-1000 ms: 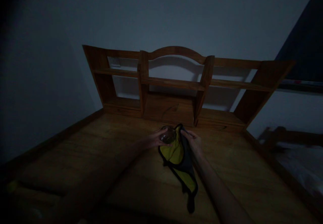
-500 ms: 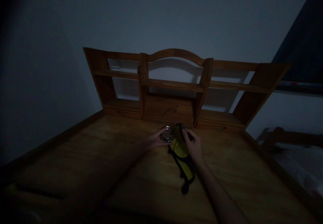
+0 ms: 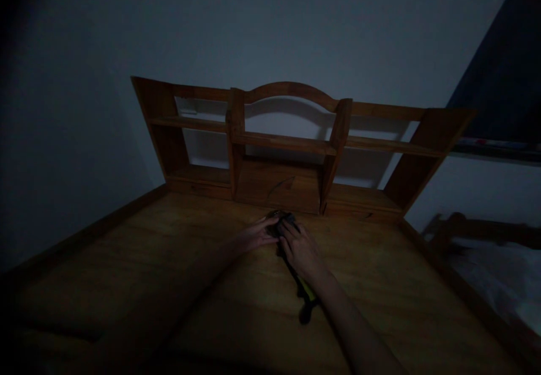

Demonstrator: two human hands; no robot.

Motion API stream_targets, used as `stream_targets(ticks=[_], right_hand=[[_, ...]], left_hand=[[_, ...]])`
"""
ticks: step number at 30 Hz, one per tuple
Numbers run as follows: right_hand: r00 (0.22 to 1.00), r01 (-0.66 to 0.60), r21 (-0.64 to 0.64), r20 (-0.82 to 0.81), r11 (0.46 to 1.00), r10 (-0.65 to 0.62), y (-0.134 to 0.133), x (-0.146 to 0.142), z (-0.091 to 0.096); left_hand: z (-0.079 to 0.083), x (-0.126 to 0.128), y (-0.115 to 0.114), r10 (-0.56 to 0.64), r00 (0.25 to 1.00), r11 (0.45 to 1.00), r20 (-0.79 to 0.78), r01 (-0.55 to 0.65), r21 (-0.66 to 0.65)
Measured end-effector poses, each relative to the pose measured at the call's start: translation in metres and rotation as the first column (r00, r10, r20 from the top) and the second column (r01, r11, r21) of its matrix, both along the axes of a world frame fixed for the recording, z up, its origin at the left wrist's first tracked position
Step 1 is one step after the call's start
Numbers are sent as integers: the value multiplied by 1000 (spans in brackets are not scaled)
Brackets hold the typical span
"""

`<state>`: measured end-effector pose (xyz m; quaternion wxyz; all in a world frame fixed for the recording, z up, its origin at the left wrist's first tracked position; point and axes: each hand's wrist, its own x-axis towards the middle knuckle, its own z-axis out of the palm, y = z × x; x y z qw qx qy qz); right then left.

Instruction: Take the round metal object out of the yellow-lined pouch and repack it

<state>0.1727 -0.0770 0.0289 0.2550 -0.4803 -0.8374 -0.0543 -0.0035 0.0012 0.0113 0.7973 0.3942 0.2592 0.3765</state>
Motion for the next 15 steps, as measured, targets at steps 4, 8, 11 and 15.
stream_targets(ticks=[4,8,11,15], right_hand=[[999,45,-36,2,998,-45,-2,-5,-1],[997,53,-100,-42,994,-57,0,-5,-2],[996,35,-125,-79,992,-45,2,-4,-4],[991,9,-141,-129,990,-27,5,-1,-5]], left_hand=[[-2,1,2,-3,1000,1000,-12,2,-14],[-2,2,4,-1,1000,1000,-28,0,-29],[-1,2,3,5,999,1000,-43,-6,-21],[0,2,2,-12,999,1000,-52,12,1]])
